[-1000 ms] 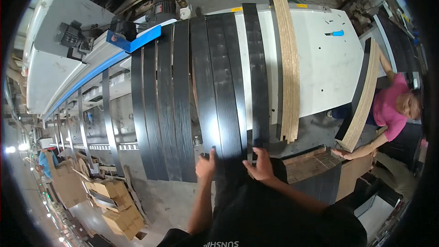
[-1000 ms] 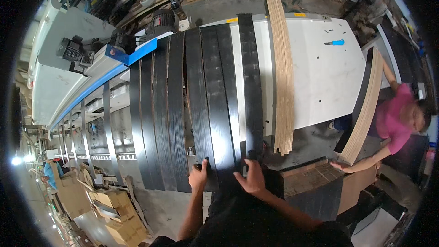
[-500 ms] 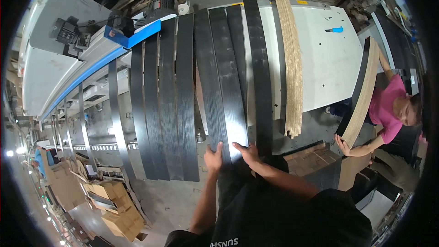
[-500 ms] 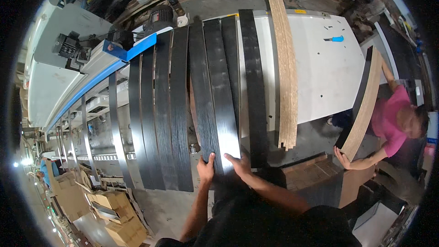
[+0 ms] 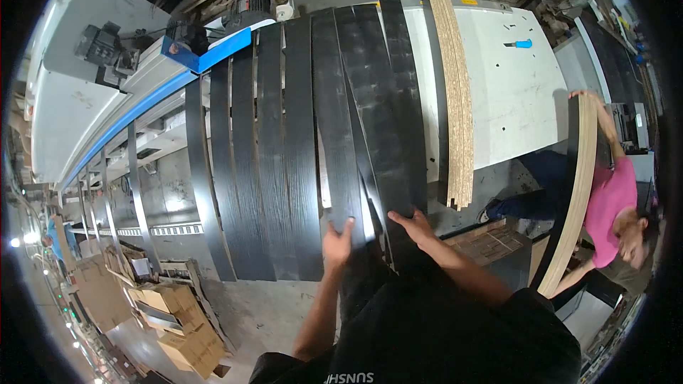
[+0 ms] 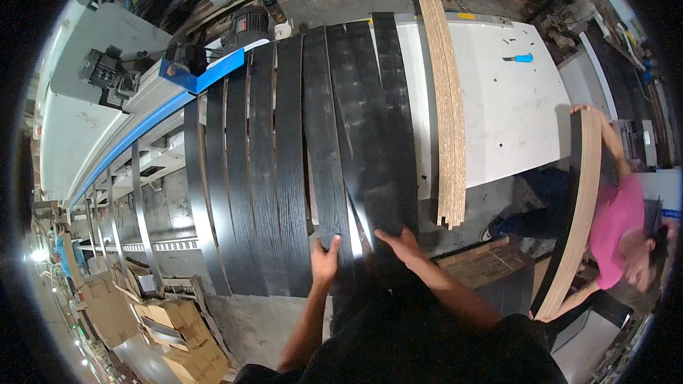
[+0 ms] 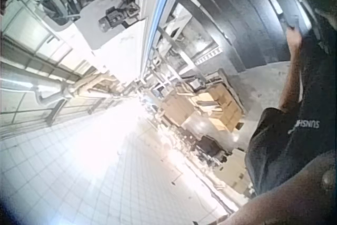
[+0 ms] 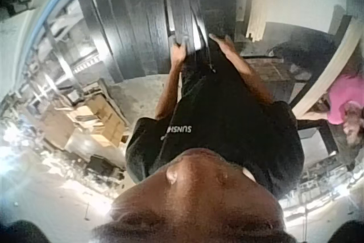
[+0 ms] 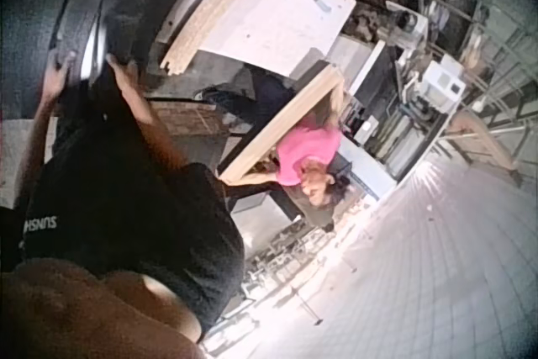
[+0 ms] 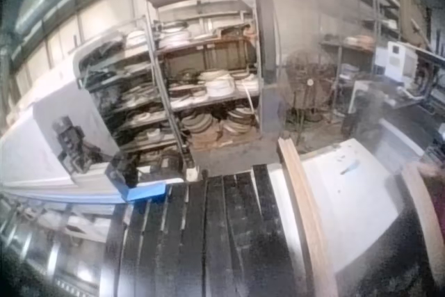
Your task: The person picks up and organizes black and wood-textured boards from the floor and a workbench, moving them between different surfaces and an edge-banding machine.
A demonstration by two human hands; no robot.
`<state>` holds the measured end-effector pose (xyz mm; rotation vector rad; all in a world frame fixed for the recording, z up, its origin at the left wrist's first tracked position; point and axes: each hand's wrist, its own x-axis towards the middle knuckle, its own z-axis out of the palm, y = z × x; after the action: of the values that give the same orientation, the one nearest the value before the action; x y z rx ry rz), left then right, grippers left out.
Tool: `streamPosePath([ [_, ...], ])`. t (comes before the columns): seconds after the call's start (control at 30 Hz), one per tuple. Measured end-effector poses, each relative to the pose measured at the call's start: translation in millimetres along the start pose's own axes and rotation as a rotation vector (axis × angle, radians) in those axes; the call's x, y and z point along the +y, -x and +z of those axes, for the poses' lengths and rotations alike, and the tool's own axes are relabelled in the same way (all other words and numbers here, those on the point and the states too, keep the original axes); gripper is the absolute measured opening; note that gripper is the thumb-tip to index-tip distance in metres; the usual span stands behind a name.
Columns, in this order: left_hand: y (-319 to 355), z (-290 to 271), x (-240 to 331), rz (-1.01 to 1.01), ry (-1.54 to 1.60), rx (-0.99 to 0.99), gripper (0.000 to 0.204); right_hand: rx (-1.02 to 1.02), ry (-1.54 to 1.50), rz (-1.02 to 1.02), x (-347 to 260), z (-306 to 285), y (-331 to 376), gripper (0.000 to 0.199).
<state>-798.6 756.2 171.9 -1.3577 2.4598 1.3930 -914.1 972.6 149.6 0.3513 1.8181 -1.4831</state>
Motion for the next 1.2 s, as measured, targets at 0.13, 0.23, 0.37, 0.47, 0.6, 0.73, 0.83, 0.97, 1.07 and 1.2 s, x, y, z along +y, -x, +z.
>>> streamPosePath([
  [0.13,4,25,-3,-0.08,0.149,-0.163,0.09,-0.002,0.085,-0.006,4,16,0,0.081],
  [0.23,9,32,-8,-0.062,0.269,-0.092,0.074,0.071,0.199,-0.01,-7,2,5,0.09],
  [0.37,13,35,-16,-0.141,0.452,-0.052,0.054,0.038,0.108,-0.045,-47,-46,23,0.069],
  [0.47,13,35,-20,-0.194,0.548,-0.051,0.053,0.005,-0.07,-0.089,-86,-75,39,0.056],
  [0.6,9,34,-15,-0.077,0.529,-0.165,0.061,-0.04,-0.055,0.045,-125,-99,52,0.053],
  [0.73,11,30,-6,-0.156,0.424,-0.181,0.063,-0.003,0.067,0.096,-151,-109,61,0.048],
  [0.83,13,33,-9,-0.135,0.374,-0.127,0.064,0.067,0.132,0.137,-181,-131,69,0.064],
  [0.97,11,46,-23,-0.109,0.382,-0.067,0.067,0.106,0.261,0.223,-228,-170,79,0.091],
  [1.07,12,50,-22,-0.071,0.435,-0.088,0.068,0.123,0.289,0.197,-254,-189,87,0.091],
  [1.2,30,26,8,-0.165,-0.11,-0.256,0.103,0.03,0.308,0.145,-273,-197,98,0.086],
])
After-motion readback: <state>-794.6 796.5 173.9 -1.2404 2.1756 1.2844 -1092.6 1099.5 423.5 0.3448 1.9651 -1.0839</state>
